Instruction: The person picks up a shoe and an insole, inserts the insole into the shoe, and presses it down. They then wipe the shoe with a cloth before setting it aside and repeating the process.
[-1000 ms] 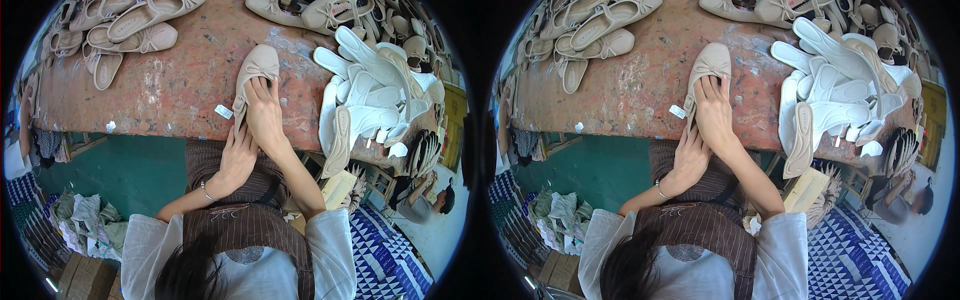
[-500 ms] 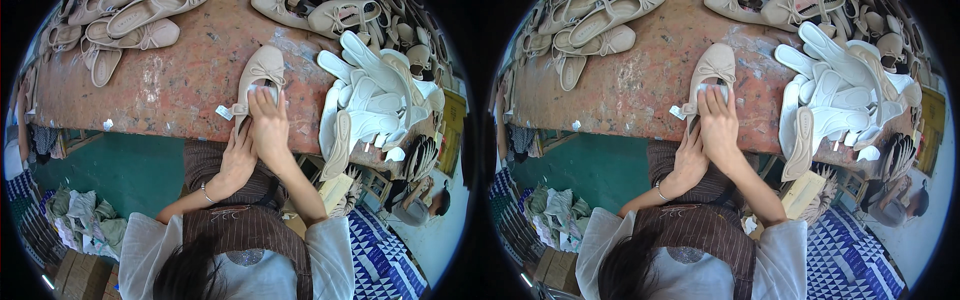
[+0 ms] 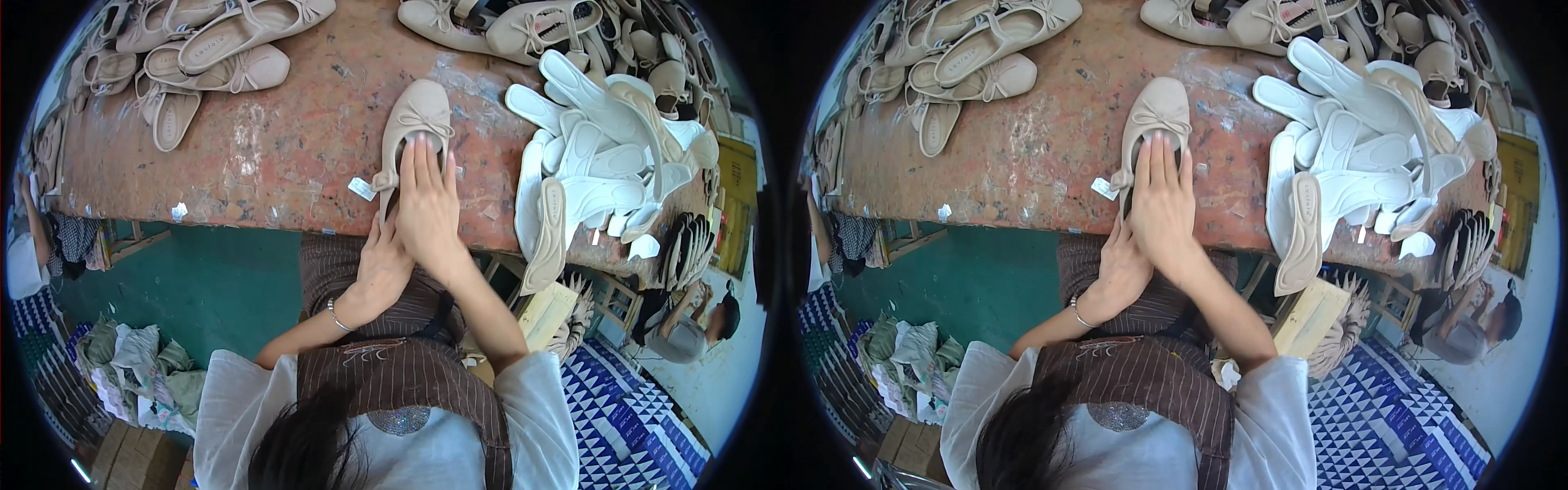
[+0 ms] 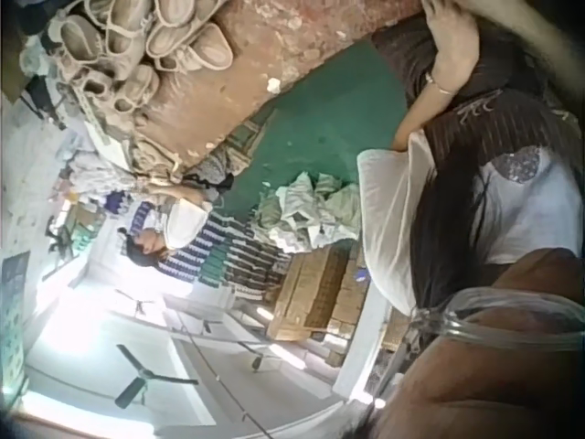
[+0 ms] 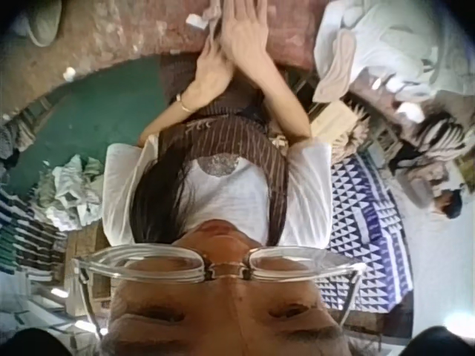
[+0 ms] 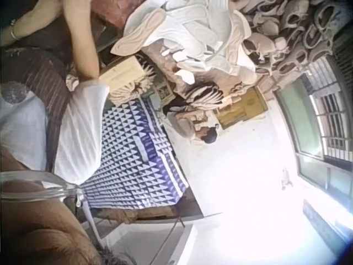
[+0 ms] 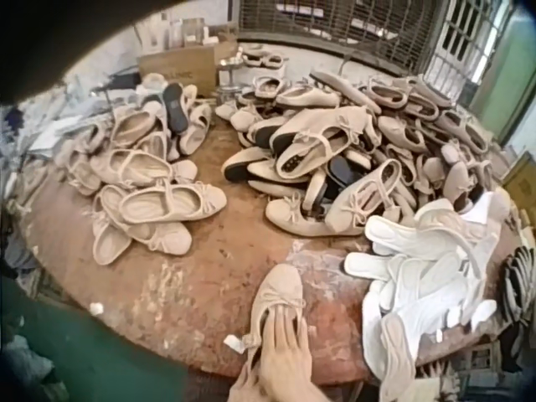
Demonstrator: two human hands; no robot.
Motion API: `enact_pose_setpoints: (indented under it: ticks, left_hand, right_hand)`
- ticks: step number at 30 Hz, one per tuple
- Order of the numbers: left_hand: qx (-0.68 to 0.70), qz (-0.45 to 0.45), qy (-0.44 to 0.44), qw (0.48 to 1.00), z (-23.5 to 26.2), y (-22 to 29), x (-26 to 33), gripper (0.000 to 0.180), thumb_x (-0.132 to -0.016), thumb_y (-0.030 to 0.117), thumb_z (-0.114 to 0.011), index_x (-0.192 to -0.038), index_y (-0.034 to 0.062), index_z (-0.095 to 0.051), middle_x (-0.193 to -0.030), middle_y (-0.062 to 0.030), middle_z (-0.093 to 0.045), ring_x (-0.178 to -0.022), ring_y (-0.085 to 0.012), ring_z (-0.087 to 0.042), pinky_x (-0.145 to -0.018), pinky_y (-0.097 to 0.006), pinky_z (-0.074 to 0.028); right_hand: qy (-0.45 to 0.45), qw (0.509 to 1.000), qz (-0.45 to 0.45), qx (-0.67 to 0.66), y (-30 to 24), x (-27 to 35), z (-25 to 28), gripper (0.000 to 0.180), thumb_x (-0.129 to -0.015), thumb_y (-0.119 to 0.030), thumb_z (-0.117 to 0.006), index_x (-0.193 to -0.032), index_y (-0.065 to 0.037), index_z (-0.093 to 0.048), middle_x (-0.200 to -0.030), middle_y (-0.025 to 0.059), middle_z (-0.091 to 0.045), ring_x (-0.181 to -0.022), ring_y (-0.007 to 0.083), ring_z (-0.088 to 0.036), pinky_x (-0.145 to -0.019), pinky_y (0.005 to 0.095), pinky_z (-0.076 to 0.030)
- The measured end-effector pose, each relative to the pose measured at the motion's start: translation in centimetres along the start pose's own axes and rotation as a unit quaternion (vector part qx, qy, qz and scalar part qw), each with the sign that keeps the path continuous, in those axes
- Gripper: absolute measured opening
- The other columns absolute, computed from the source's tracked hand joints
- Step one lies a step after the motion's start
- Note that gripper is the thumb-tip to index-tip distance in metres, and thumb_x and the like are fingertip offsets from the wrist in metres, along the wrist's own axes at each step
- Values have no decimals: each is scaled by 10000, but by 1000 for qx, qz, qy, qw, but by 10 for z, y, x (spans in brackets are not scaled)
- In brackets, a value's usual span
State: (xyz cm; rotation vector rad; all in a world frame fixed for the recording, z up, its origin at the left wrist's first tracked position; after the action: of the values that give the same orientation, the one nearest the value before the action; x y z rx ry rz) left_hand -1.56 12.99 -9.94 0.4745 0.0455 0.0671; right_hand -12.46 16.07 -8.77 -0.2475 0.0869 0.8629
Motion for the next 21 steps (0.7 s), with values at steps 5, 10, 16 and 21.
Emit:
enact_pose_setpoints:
  ticks: [5, 10, 16, 21]
  left_hand:
    - [-25, -1, 15, 1000, 3, 3, -5, 425, -863, 104, -548, -1241, -87, -586, -1295, -244, -565, -1325, -380, -457, -1103, -549, -371]
    - [18, 1, 14, 1000, -8, -6, 8, 437, -840, 139, -584, -1250, -2, -636, -1271, -193, -607, -1302, -394, -476, -1134, -570, -334]
    - [2, -11, 27, 1000, 9, 3, -15, 419, -846, 106, -656, -1215, -82, -591, -1278, -239, -581, -1277, -392, -494, -1092, -549, -378]
    - [76, 72, 139, 985, 17, -20, -38, 280, -721, 67, -739, -959, 16, -601, -1233, -198, -619, -1215, -377, -545, -1027, -526, -392]
  right_hand:
    - [-94, 995, -39, 3, 13, -49, 0, 347, -846, -166, -562, -1092, 74, -605, -1060, 197, -626, -1079, 317, -602, -1186, 512, -236]
    - [24, 999, -21, 43, -12, 1, -1, 495, -851, -110, -523, -1281, 134, -550, -1323, 307, -570, -1313, 417, -510, -1183, 585, -211]
    - [-122, 990, -53, 37, 18, -64, -13, 197, -862, -136, -543, -873, -4, -689, -890, 148, -681, -969, 283, -664, -1178, 643, -115]
    - [126, 974, -67, -174, 38, 4, 63, 272, -756, -65, -635, -1023, -41, -681, -1073, 125, -675, -1052, 332, -609, -1090, 541, -340]
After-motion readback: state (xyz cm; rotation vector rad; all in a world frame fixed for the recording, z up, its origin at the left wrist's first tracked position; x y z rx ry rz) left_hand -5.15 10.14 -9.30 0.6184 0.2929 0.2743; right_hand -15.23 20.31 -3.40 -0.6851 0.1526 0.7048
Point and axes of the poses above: each hand's wrist, its own x-axis away from the middle knuckle, its own z-axis out of the back of the hand, y = z × x, the point moved 3 cm from there along -x, towards the middle knuckle
